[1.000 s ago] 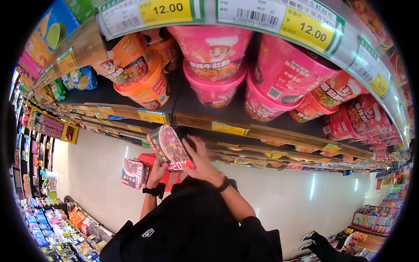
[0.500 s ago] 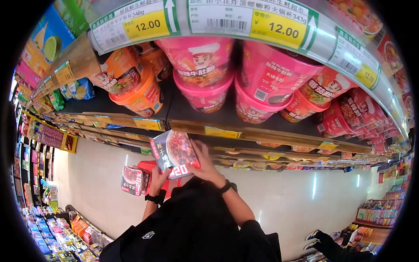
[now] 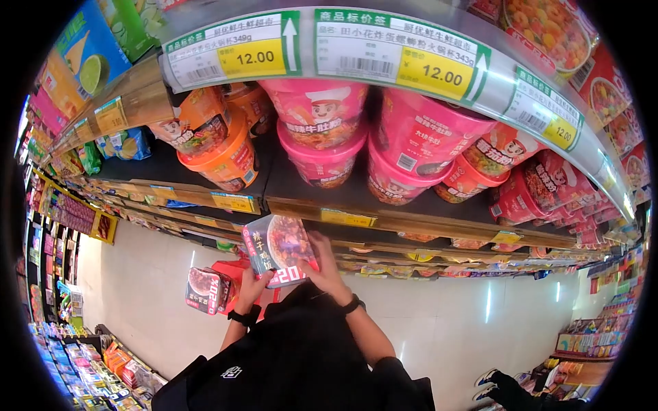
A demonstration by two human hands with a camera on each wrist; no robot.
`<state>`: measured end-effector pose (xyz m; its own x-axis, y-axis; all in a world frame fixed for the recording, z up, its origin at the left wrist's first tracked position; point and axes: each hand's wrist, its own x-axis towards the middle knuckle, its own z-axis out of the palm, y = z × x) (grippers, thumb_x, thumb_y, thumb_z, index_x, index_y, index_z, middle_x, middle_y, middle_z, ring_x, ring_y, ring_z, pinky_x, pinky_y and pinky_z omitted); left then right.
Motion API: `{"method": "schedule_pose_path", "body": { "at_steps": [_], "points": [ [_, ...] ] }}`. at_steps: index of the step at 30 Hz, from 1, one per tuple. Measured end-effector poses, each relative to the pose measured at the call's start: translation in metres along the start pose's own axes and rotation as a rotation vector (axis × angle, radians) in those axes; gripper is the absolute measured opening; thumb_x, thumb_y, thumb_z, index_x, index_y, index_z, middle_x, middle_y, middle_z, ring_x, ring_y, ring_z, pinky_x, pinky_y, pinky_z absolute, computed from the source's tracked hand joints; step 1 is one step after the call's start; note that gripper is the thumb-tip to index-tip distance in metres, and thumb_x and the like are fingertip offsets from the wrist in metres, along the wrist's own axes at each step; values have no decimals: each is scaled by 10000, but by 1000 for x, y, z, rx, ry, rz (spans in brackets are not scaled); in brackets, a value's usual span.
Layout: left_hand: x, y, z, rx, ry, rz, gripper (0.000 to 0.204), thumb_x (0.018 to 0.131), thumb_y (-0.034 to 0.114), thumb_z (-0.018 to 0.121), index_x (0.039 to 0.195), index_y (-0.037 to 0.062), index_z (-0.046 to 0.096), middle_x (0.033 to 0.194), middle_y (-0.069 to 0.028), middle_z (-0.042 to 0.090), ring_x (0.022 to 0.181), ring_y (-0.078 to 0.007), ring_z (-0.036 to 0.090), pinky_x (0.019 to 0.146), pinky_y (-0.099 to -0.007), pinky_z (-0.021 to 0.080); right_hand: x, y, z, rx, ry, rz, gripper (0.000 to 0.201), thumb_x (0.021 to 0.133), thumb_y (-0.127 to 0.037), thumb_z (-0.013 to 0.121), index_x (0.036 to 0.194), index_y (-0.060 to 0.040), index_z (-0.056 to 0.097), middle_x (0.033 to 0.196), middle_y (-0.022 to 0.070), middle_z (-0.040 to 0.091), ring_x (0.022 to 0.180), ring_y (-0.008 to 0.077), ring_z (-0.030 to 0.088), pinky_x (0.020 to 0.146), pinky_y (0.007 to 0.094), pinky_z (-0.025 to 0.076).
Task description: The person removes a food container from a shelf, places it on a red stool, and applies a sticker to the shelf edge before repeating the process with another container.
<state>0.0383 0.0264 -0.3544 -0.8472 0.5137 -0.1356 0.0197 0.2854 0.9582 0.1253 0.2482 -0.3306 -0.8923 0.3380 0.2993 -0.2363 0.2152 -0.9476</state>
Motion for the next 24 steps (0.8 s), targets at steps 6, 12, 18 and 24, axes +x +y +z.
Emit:
{"method": "schedule_pose_path", "body": {
  "at_steps": [6, 12, 18, 24],
  "points": [
    [-7, -4, 8, -40, 27, -27, 311, 852, 173, 697, 1073, -39, 647, 921, -96, 713, 817, -141, 662, 727, -305, 530, -5, 7, 8, 189, 85, 63, 491, 940, -217, 558, 1345, 28, 427, 1375, 166, 430, 1305, 273, 398, 1104, 370, 287],
    [-11, -6, 16, -26, 87, 28, 329, 861, 184, 682, 1096, -41, 631, 965, -127, 715, 880, -173, 674, 785, -326, 527, -7, 14, 10, 122, 114, 96, 473, 969, -267, 483, 1350, 13, 492, 1427, 182, 437, 1328, 296, 389, 1108, 371, 267],
    [-11, -6, 13, -19, 72, 33, 305, 866, 178, 678, 1085, -31, 642, 938, -128, 719, 856, -179, 686, 762, -326, 535, -9, 14, 15, 173, 160, 136, 438, 974, -243, 460, 1320, 17, 524, 1431, 179, 442, 1330, 293, 395, 1104, 365, 274],
    [-9, 8, 10, -23, 63, 52, 296, 871, 185, 679, 1075, -27, 647, 936, -131, 718, 857, -181, 687, 759, -323, 536, -12, 8, 18, 316, 130, 257, 560, 1003, -342, 435, 1411, 39, 391, 1428, 159, 439, 1342, 237, 366, 1123, 330, 232]
  ]
}}
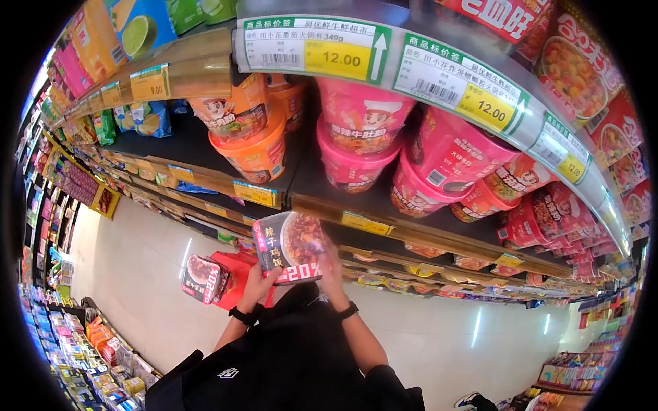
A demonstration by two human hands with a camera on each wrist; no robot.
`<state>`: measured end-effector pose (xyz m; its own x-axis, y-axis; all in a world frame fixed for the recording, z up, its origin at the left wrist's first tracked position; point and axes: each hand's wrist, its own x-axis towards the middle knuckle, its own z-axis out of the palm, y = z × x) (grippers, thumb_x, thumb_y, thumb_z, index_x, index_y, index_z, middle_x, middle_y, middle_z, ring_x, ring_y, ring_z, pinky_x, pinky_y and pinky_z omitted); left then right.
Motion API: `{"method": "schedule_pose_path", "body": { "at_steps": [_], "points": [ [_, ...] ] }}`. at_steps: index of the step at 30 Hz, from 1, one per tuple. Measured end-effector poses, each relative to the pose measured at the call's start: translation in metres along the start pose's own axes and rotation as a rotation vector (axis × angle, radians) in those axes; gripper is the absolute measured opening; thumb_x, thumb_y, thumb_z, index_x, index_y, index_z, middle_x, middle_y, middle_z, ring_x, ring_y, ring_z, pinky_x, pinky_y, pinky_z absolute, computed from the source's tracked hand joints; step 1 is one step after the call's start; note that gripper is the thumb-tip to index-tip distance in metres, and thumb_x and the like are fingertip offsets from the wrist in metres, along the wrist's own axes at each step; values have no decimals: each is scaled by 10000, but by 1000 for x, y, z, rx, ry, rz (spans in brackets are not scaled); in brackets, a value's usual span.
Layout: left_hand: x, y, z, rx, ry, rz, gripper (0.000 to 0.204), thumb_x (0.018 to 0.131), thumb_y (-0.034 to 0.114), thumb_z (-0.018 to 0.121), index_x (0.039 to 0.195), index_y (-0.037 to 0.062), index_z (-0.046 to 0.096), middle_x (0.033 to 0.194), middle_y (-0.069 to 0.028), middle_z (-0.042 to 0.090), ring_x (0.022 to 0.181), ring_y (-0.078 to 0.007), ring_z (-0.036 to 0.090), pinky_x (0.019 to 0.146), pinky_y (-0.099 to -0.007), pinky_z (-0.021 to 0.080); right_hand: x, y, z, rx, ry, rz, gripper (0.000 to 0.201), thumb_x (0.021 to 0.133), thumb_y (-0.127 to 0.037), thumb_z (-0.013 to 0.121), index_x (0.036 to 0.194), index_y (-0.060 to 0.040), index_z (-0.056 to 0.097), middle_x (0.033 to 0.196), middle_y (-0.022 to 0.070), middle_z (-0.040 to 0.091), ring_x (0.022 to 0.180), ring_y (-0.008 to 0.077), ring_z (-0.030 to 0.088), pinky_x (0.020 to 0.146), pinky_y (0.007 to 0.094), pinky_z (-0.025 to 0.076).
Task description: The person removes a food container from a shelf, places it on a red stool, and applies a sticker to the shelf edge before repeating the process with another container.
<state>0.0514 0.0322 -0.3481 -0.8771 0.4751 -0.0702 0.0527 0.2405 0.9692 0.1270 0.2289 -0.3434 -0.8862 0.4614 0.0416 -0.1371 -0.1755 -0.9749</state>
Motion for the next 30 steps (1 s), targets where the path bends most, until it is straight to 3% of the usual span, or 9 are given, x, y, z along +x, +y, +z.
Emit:
{"method": "schedule_pose_path", "body": {
  "at_steps": [3, 6, 9, 12, 17, 20, 23, 26, 30],
  "points": [
    [1, -8, -1, 10, -2, -13, 299, 872, 188, 679, 1076, -28, 647, 947, -134, 717, 866, -181, 686, 765, -326, 534, 1, -2, 0, -119, -16, -65, 570, 1012, -339, 421, 1441, 26, 340, 1444, 146, 420, 1346, 223, 358, 1125, 322, 227],
    [0, -16, -3, 12, 9, -1, 309, 870, 199, 686, 1076, -26, 644, 956, -129, 718, 882, -179, 684, 775, -328, 531, -4, 13, -1, 69, -8, 63, 535, 994, -256, 444, 1456, -13, 329, 1495, 144, 352, 1351, 264, 368, 1128, 358, 254],
    [-2, -14, -6, -2, -39, -25, 319, 863, 217, 699, 1077, -14, 645, 953, -125, 718, 892, -191, 686, 783, -334, 527, -5, 31, -17, -201, -93, 4, 569, 1003, -298, 442, 1475, -19, 289, 1531, 133, 286, 1405, 256, 279, 1152, 362, 206],
    [2, -30, -8, 25, -42, 15, 329, 858, 234, 709, 1083, 1, 647, 952, -125, 718, 884, -210, 691, 785, -338, 526, -2, 30, -18, -101, -127, 80, 598, 1009, -342, 433, 1483, -18, 269, 1546, 136, 252, 1434, 251, 212, 1159, 360, 182],
    [5, -31, -34, 71, -132, -25, 349, 844, 250, 726, 1082, 7, 649, 968, -131, 716, 890, -221, 691, 785, -341, 524, 10, 7, -9, 12, -315, 160, 669, 944, -171, 589, 1483, -25, 220, 1488, 116, 319, 1379, 214, 297, 1140, 346, 227],
    [0, -22, -59, 64, -159, -72, 359, 832, 247, 739, 1075, -1, 648, 963, -128, 711, 868, -219, 682, 777, -345, 521, 13, 7, 11, -65, -362, 225, 747, 923, -289, 607, 1477, 17, 210, 1469, 135, 340, 1374, 223, 296, 1141, 335, 200],
    [-15, -33, -89, 37, -135, -120, 402, 832, 254, 740, 1114, -6, 622, 945, -131, 696, 859, -235, 664, 796, -361, 513, 16, 14, 38, -53, -425, 328, 670, 945, -223, 580, 1474, 1, 234, 1479, 123, 336, 1370, 211, 308, 1137, 333, 219],
    [-37, -55, -110, 78, 18, -129, 492, 844, 314, 719, 1194, 7, 558, 1012, -169, 661, 903, -294, 656, 810, -399, 502, 25, 42, 64, -168, -499, 329, 609, 968, -240, 547, 1462, -2, 282, 1462, 125, 378, 1343, 206, 358, 1120, 333, 257],
    [-69, -69, -137, 69, 105, -361, 494, 878, 405, 658, 1155, 5, 569, 961, -186, 667, 858, -300, 666, 762, -400, 503, 34, 71, 106, -117, -605, 511, 548, 977, -264, 537, 1429, -9, 361, 1397, 103, 466, 1289, 191, 428, 1085, 331, 311]
  ]
}}
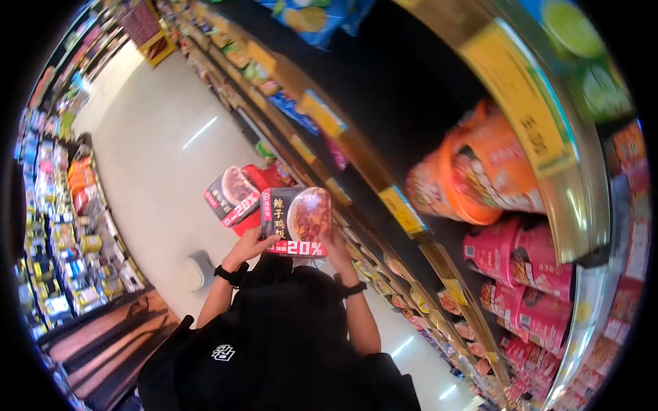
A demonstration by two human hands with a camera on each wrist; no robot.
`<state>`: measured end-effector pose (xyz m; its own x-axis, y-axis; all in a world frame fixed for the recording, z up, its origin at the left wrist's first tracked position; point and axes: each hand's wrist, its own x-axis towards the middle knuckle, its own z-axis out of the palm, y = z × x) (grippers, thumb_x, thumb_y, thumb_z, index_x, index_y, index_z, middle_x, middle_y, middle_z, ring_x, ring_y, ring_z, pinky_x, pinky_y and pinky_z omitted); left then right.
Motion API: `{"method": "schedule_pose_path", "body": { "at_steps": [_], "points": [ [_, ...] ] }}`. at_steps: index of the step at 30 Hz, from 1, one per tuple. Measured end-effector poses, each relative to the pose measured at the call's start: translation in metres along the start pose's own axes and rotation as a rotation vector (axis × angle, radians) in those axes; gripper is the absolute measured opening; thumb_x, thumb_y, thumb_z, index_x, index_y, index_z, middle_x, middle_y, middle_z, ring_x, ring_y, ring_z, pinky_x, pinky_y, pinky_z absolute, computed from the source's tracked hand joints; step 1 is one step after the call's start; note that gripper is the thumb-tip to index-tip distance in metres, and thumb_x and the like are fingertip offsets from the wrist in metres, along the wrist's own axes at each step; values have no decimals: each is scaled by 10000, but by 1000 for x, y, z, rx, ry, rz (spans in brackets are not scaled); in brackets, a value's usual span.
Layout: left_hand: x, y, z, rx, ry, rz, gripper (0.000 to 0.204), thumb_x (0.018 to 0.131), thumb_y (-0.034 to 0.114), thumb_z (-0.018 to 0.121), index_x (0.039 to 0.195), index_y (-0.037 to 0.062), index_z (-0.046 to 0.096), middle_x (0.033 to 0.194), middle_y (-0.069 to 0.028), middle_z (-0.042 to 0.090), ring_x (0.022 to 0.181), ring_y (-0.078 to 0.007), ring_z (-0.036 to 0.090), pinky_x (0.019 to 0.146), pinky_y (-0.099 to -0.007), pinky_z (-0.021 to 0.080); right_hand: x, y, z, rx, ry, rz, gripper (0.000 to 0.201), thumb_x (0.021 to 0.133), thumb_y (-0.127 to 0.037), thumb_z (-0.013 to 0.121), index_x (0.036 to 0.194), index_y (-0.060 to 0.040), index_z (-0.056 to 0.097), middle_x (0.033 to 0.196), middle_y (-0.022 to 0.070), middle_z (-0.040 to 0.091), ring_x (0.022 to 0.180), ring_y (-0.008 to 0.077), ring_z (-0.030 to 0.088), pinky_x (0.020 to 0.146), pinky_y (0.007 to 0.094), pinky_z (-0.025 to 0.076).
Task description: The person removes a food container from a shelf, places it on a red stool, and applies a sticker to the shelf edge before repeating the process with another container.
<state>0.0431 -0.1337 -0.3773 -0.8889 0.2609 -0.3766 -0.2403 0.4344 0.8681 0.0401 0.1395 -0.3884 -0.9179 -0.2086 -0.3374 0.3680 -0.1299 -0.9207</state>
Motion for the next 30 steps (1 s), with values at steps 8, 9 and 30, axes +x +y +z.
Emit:
{"method": "schedule_pose_path", "body": {
  "at_steps": [8, 9, 30],
  "points": [
    [-21, -66, -24, -290, 293, -43, 340, 974, 271, 570, 1145, -23, 589, 1014, -61, 651, 924, -111, 574, 840, -315, 487, 85, 3, 72, -94, -340, 89, 581, 886, -133, 663, 1393, -14, 406, 1286, 80, 542, 1160, 158, 522, 1003, 301, 410],
    [-21, -73, -28, -296, 319, -63, 345, 974, 273, 569, 1147, -25, 588, 1014, -63, 654, 926, -113, 576, 841, -316, 488, 93, 6, 80, -104, -356, 89, 550, 893, -145, 660, 1376, -14, 430, 1267, 71, 556, 1134, 151, 539, 980, 302, 427],
    [2, -115, -110, -603, 461, -248, 511, 925, 396, 619, 1156, -60, 597, 1011, -112, 668, 859, -172, 671, 739, -299, 560, 205, 66, 166, -34, -438, 62, 620, 842, -65, 671, 1406, -22, 416, 1264, 80, 571, 1140, 162, 541, 966, 274, 434]
  ]
}}
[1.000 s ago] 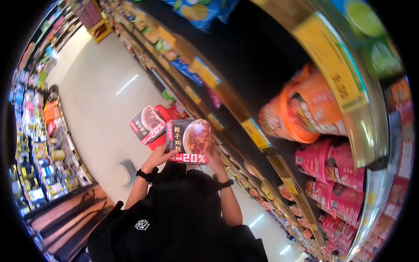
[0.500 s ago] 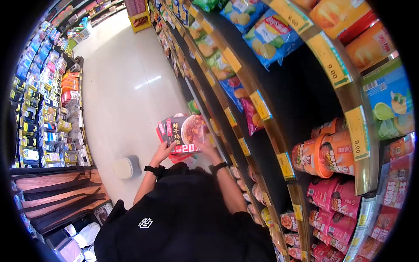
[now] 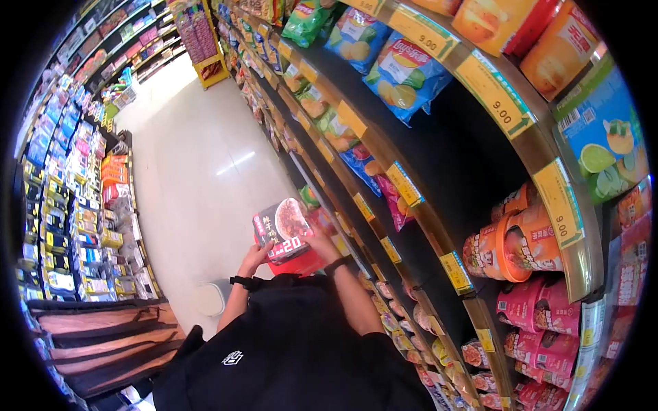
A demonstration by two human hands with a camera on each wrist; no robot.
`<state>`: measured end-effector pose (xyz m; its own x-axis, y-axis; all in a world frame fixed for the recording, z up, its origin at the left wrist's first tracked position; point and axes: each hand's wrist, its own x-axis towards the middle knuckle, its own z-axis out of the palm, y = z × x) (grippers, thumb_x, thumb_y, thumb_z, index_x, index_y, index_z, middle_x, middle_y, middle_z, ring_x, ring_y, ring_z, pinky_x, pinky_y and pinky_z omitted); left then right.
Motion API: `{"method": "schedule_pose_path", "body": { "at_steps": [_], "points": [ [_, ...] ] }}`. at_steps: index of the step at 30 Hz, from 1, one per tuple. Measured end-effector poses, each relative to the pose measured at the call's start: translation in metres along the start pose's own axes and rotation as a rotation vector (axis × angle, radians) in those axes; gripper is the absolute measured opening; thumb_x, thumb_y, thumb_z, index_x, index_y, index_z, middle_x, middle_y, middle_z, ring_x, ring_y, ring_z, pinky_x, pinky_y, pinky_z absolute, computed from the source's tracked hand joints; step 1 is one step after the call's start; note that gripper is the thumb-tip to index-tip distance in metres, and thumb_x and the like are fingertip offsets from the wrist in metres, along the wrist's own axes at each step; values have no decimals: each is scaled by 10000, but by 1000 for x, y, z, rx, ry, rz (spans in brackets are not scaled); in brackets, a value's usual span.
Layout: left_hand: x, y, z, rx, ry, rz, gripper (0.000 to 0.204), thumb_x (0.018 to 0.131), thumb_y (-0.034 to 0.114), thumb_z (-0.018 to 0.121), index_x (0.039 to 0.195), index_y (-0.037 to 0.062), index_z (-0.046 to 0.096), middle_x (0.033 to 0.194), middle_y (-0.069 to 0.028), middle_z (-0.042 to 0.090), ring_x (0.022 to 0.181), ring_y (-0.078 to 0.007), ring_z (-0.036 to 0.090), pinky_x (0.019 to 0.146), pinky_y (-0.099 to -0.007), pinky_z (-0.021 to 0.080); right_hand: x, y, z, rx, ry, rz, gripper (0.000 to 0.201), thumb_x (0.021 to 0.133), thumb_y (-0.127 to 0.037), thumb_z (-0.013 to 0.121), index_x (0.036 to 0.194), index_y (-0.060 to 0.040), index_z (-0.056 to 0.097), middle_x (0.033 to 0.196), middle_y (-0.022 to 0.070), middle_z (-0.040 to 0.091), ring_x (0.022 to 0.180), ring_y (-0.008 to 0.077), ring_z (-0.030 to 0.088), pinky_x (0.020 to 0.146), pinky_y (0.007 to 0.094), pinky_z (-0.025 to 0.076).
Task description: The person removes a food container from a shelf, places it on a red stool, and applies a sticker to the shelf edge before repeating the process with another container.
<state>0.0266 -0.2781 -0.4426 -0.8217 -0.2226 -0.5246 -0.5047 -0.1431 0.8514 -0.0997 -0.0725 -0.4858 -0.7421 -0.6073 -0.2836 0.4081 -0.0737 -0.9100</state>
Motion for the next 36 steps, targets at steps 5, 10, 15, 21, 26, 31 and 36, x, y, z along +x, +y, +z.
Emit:
{"method": "schedule_pose_path", "body": {
  "at_steps": [5, 10, 15, 21, 26, 31, 36],
  "points": [
    [25, -18, -9, 68, -65, 61, 526, 895, 375, 663, 1192, -50, 576, 1027, -102, 666, 887, -157, 663, 758, -291, 555, 9, 16, -13, -98, 11, -6, 636, 840, -115, 686, 1404, -9, 412, 1278, 104, 568, 1170, 172, 526, 985, 291, 423],
    [37, -27, -4, 112, 75, 240, 785, 821, 286, 748, 1363, -88, 321, 1219, -183, 561, 1067, -223, 587, 902, -343, 486, 14, 31, -13, -132, 62, -92, 617, 840, -227, 700, 1376, -35, 463, 1278, 114, 578, 1183, 202, 529, 998, 326, 414],
    [54, -29, -6, 549, 329, 484, 1092, 708, 316, 841, 1417, -130, 141, 1329, -284, 419, 1206, -345, 485, 1003, -417, 420, 6, 34, -14, -243, 181, -152, 593, 859, -327, 691, 1353, -60, 502, 1283, 108, 581, 1204, 229, 528, 1010, 348, 405],
    [38, 5, 22, 614, 407, 565, 1082, 683, 311, 847, 1419, -112, 177, 1431, -366, 216, 1364, -475, 198, 1126, -493, 217, -27, -4, -3, -200, 280, 32, 619, 888, -399, 670, 1366, -52, 486, 1351, 116, 516, 1233, 198, 483, 1031, 320, 379],
    [37, 20, 45, 678, 426, 641, 952, 715, 340, 823, 1390, -68, 290, 1454, -367, 174, 1371, -486, 176, 1125, -521, 191, -37, 33, -35, -138, 415, -27, 698, 886, -406, 675, 1402, -12, 419, 1357, 163, 515, 1246, 251, 502, 1009, 346, 425],
    [29, 32, 78, 734, 378, 704, 850, 776, 379, 772, 1378, -41, 345, 1471, -360, 149, 1383, -488, 158, 1126, -549, 165, -81, 47, -67, -105, 588, -19, 539, 950, -347, 603, 1363, -26, 472, 1234, 147, 610, 1133, 215, 588, 924, 332, 476],
    [26, 44, 117, 762, 211, 920, 751, 791, 321, 752, 1349, -23, 385, 1471, -353, 169, 1393, -485, 143, 1129, -557, 151, -153, -6, -60, -206, 697, -65, 297, 990, -235, 538, 1168, -13, 626, 1136, 54, 669, 1044, 149, 604, 926, 278, 451]
  ]
}}
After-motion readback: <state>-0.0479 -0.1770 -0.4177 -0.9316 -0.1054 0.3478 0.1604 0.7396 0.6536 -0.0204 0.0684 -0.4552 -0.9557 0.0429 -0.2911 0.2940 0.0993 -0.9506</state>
